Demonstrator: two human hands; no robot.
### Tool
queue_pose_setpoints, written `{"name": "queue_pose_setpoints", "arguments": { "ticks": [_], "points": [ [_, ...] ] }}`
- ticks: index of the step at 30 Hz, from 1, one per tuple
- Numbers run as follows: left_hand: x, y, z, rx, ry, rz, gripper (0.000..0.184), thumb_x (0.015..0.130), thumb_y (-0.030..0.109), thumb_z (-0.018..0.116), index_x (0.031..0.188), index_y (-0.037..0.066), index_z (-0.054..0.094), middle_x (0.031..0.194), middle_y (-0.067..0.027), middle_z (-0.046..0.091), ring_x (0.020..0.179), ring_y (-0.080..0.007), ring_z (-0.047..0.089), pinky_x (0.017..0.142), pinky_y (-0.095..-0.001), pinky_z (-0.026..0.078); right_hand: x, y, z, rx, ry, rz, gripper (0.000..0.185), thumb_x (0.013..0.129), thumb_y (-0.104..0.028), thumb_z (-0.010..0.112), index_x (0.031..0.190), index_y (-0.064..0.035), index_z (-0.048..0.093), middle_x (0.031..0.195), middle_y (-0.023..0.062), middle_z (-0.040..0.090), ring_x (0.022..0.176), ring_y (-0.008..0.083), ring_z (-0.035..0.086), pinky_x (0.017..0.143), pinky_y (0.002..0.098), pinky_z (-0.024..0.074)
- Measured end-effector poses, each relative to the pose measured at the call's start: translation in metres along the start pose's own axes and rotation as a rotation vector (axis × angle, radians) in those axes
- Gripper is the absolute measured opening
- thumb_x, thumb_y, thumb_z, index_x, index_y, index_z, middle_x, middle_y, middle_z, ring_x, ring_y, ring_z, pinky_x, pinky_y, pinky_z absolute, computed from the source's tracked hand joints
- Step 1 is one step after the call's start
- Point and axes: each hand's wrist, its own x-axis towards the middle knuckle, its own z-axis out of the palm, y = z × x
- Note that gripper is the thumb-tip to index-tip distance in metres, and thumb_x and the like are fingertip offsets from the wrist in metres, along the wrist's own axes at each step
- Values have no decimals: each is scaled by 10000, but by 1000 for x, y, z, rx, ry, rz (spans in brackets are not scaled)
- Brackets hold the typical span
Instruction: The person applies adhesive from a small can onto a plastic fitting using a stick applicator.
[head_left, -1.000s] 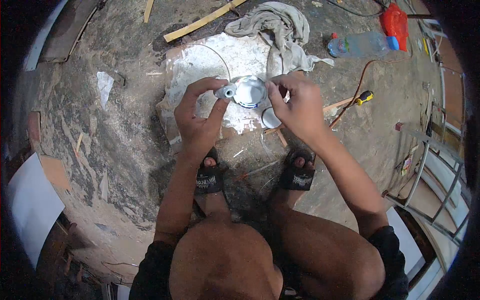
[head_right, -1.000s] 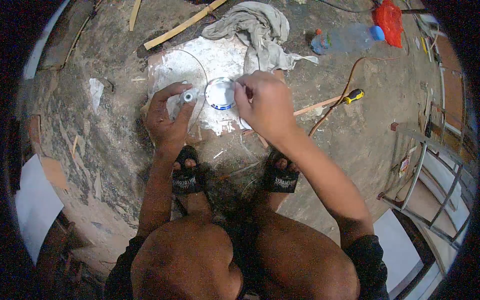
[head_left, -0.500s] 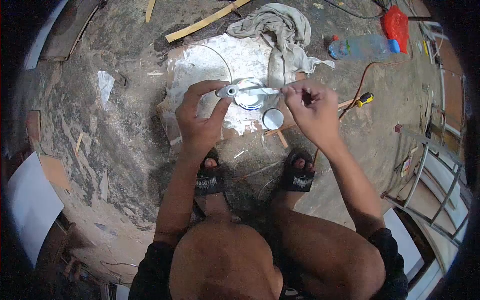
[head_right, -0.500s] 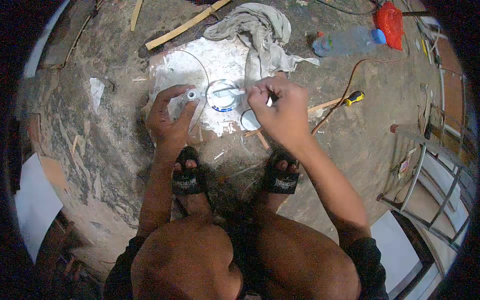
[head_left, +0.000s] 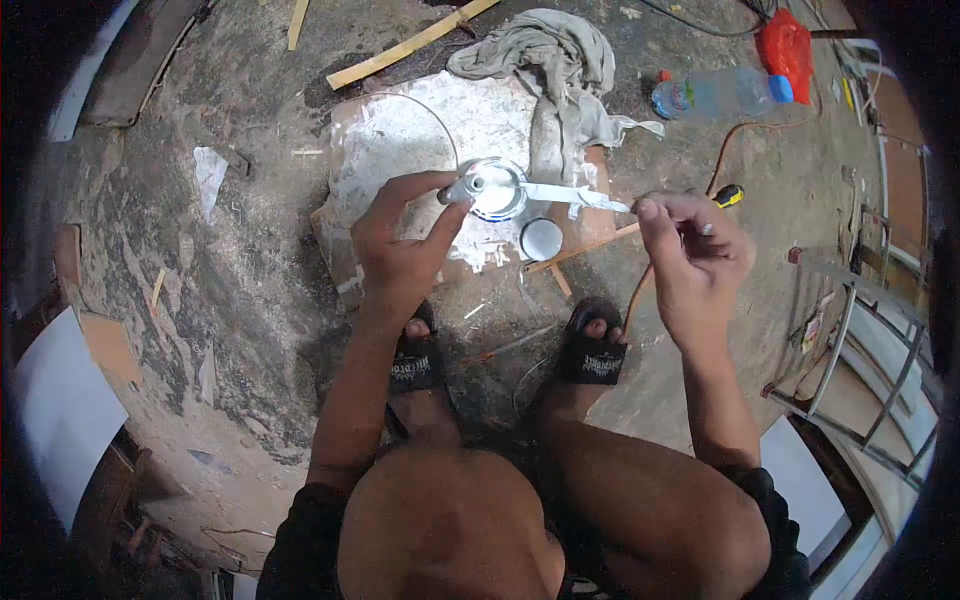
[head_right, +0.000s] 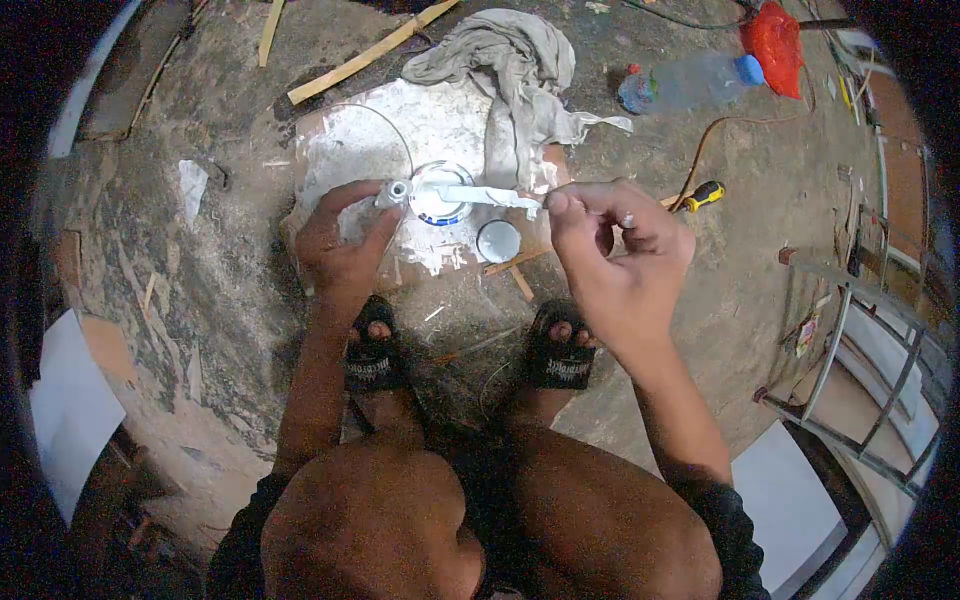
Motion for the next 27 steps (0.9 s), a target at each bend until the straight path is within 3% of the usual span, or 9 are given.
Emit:
{"name": "queue_pose_setpoints", "arguments": {
  "ticks": [8, 11, 17, 20, 23, 27],
  "points": [
    [0, 8, 3, -61, -27, -9, 284, 769, 40, 806, 1024, 81, 686, 1005, -84, 713, 937, -195, 692, 819, -323, 539, -1, -8, -5, 107, 48, -56, 79, 860, -66, 724, 825, 5, 715, 677, -25, 584, 613, 33, 470, 544, 210, 358],
    [-3, 8, 3, -47, -79, -71, 319, 769, 59, 810, 1053, 56, 666, 1059, -88, 704, 1010, -212, 662, 917, -339, 503, -2, -15, -8, 110, 44, -35, 81, 867, -58, 717, 821, 8, 712, 688, -25, 584, 626, 32, 470, 549, 209, 350],
    [-2, 7, 6, -26, -86, -13, 324, 768, 56, 812, 1058, 63, 668, 1055, -89, 704, 986, -216, 668, 891, -340, 515, -3, -23, -9, 188, 46, -23, 61, 865, -44, 716, 835, 8, 709, 718, -17, 602, 647, 34, 479, 570, 205, 353],
    [1, 10, 9, -48, -48, 40, 286, 762, 17, 800, 1016, 69, 680, 989, -94, 712, 908, -203, 696, 790, -315, 545, -3, -24, -9, 163, 39, -37, 53, 865, -40, 715, 836, 4, 708, 728, -15, 611, 649, 36, 484, 573, 206, 358],
    [-1, 9, 9, -61, -100, -21, 316, 768, 53, 814, 1051, 67, 673, 1054, -87, 705, 984, -211, 670, 885, -336, 518, -4, -22, -10, 186, 35, -32, 52, 863, -39, 716, 833, 3, 707, 736, -10, 619, 652, 36, 486, 575, 205, 361],
    [-2, 9, 10, -110, -106, -44, 313, 767, 54, 816, 1046, 66, 675, 1054, -83, 706, 995, -200, 665, 895, -332, 513, -4, -25, -10, 170, 38, -11, 52, 862, -40, 716, 831, 2, 708, 737, -5, 621, 653, 39, 487, 577, 206, 361]
  ]
}}
